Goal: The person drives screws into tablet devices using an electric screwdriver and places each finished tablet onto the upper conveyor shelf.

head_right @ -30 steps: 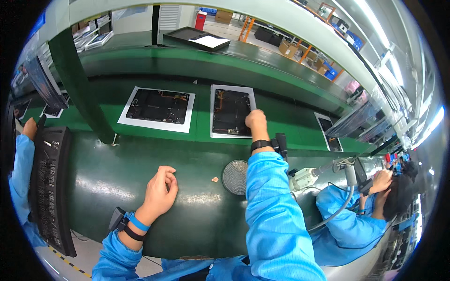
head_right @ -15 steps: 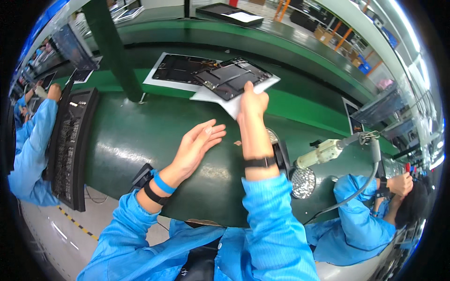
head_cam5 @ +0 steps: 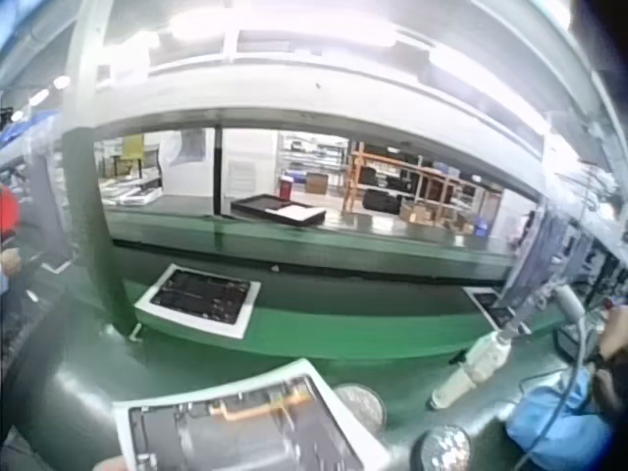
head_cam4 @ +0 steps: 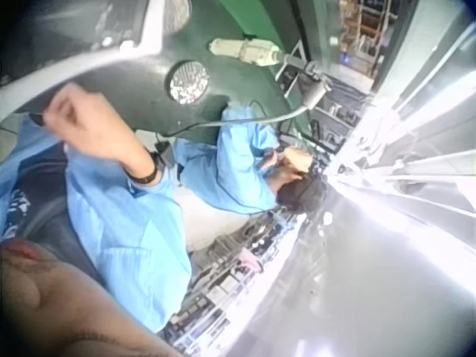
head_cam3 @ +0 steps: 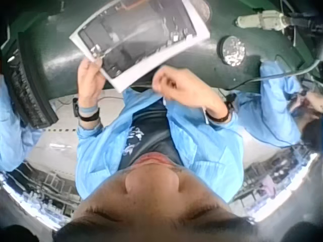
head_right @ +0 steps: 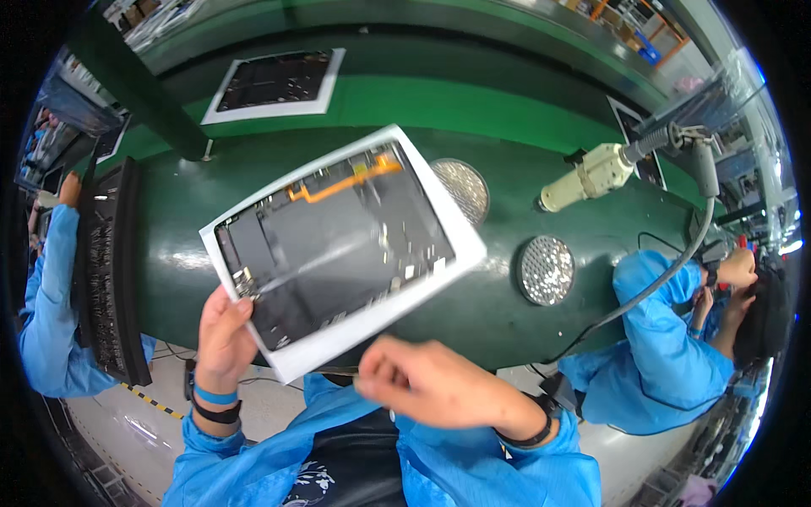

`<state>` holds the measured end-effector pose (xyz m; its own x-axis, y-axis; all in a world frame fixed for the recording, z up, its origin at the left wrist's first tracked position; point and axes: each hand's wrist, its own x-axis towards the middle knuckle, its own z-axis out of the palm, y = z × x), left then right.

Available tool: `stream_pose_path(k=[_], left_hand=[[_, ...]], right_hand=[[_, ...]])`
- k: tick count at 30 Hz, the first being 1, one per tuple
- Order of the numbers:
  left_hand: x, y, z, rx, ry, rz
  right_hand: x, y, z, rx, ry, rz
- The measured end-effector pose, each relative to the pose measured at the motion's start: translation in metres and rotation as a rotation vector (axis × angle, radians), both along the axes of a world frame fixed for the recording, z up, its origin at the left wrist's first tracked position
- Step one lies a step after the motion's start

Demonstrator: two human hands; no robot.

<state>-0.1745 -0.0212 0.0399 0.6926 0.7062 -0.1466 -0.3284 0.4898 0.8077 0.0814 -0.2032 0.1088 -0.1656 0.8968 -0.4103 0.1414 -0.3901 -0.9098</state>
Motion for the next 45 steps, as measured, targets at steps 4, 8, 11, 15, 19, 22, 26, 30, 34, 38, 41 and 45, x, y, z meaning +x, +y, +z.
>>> stream_pose_path(k=[4,8,11,15,19,22,26,30,34,38,41,45], left_hand=[[0.001,0.000,-0.003,-0.084,0.093,-0.240],[0.034,0.003,-0.016,-0.154,0.158,-0.450],[0.056,0.006,-0.027,-0.151,0.177,-0.529],[0.071,0.009,-0.026,-0.131,0.305,-0.474],[0.085,-0.010,-0.020,0.350,0.570,-0.236],[0.093,-0.015,-0.011,1.418,0.963,-0.014],[0.094,-0.022,-0.012,1.359,0.967,-0.068],[0.098,-0.022,-0.012,1.469,0.948,-0.060],[0.101,-0.019,-0.008,1.515,0.958,-0.059],[0.130,-0.019,0.009,1.481,0.844,-0.054],[0.168,-0.014,0.003,1.459,0.718,-0.077],[0.196,-0.012,-0.020,1.479,0.646,-0.121]], right_hand=[[0.026,-0.035,0.021,0.040,-0.036,0.204],[0.053,-0.048,0.011,0.034,-0.083,0.047],[0.065,-0.057,-0.012,-0.053,-0.173,-0.258],[0.064,-0.064,-0.057,0.136,-0.700,-0.527],[0.060,-0.066,-0.083,0.018,-1.180,-0.632],[0.061,-0.064,-0.092,0.020,-1.338,-0.579],[0.066,-0.056,-0.095,0.078,-1.410,-0.600],[0.067,-0.053,-0.102,0.064,-1.475,-0.653],[0.068,-0.056,-0.082,0.093,-1.397,-0.792],[0.100,-0.033,-0.037,0.508,-1.192,-1.127],[0.128,0.010,-0.035,0.849,-1.139,-1.197],[0.152,0.027,-0.036,0.833,-0.843,-1.265]])
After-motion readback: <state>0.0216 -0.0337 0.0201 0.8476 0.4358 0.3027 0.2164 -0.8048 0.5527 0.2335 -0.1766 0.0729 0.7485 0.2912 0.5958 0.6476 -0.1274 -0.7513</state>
